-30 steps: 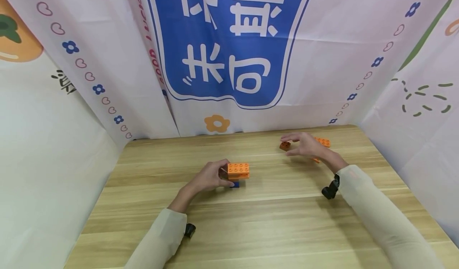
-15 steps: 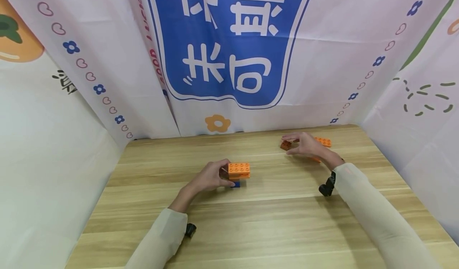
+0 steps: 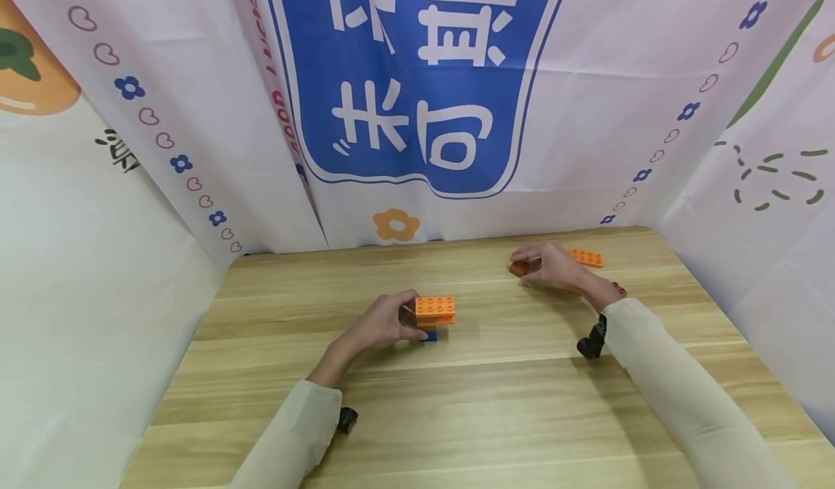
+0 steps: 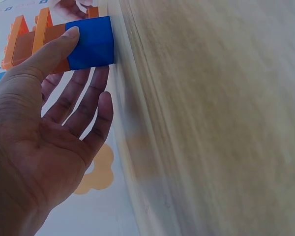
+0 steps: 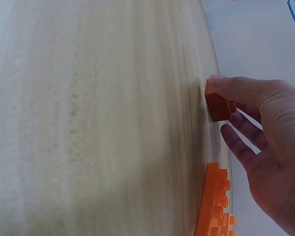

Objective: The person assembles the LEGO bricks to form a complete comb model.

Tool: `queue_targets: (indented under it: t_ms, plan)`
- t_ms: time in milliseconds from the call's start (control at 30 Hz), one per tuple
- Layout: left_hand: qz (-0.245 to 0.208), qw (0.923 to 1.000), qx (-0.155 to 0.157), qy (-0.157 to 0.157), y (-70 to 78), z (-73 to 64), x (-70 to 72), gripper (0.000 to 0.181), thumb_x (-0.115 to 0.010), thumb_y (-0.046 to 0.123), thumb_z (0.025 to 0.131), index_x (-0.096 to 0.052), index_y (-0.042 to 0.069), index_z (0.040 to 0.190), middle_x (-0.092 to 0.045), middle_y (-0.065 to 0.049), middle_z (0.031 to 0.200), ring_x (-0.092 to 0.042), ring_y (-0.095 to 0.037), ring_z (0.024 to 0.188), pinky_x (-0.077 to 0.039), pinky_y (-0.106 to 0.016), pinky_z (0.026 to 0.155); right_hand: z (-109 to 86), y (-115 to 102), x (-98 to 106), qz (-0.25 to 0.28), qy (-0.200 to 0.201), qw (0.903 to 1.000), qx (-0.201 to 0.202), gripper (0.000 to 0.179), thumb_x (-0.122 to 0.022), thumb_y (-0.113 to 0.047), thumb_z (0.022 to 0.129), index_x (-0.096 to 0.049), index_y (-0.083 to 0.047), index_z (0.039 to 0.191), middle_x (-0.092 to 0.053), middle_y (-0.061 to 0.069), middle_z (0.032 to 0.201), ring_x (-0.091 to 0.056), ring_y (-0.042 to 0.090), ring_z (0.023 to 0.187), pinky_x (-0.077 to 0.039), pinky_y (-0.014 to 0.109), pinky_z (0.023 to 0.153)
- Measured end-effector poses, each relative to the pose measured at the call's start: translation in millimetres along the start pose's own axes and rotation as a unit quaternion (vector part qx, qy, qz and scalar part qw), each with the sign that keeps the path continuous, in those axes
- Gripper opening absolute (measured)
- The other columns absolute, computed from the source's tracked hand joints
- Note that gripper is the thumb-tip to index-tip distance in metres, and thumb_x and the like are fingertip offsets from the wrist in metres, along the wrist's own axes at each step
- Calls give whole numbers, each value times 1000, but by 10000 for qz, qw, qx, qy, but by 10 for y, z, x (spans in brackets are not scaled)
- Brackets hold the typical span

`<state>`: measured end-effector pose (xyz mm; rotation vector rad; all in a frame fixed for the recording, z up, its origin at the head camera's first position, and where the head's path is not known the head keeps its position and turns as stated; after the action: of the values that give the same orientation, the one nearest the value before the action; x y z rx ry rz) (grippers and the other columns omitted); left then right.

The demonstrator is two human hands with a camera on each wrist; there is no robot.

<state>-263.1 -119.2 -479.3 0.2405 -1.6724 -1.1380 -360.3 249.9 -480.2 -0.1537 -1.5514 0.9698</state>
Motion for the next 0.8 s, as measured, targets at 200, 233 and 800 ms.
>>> queue_targets:
  t_ms: [200,233,800]
  plan:
    - [-55,10000,35,-6,3,-4,-3,46,-91,8,84,-64,10,121,-74,-5,118,-71,-20,105,-62,-35,92,-24,-38,-33,-43,29,9999,99,45,-88,3,82,-75,3,126,-67,24,137,-67,42,121,-61,48,96]
    - [-54,10000,36,-6,3,-3,-4,46,-91,8,83,-64,10,121,-74,-5,117,-71,-20,105,-62,-35,92,-29,-42,-38,-39,39,9999,130,44,-88,4,82,-75,3,124,-68,24,135,-68,41,119,-62,47,94]
    - [-21,10000,31,-4,-5,6,-6,46,-92,8,83,-65,10,121,-74,-4,117,-71,-19,104,-62,-33,91,-132,-72,-77,-69,64,9994,344,33,-85,4,85,-79,-2,117,-75,13,116,-71,31,104,-63,47,90]
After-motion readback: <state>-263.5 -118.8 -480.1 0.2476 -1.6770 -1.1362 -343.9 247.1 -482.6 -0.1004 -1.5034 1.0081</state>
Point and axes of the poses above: each hand's wrist, its own z-axis towards the middle knuckle, its own x-axis out of the back of the hand, y = z × x, the point moved 3 cm from there along z, towards the middle knuckle
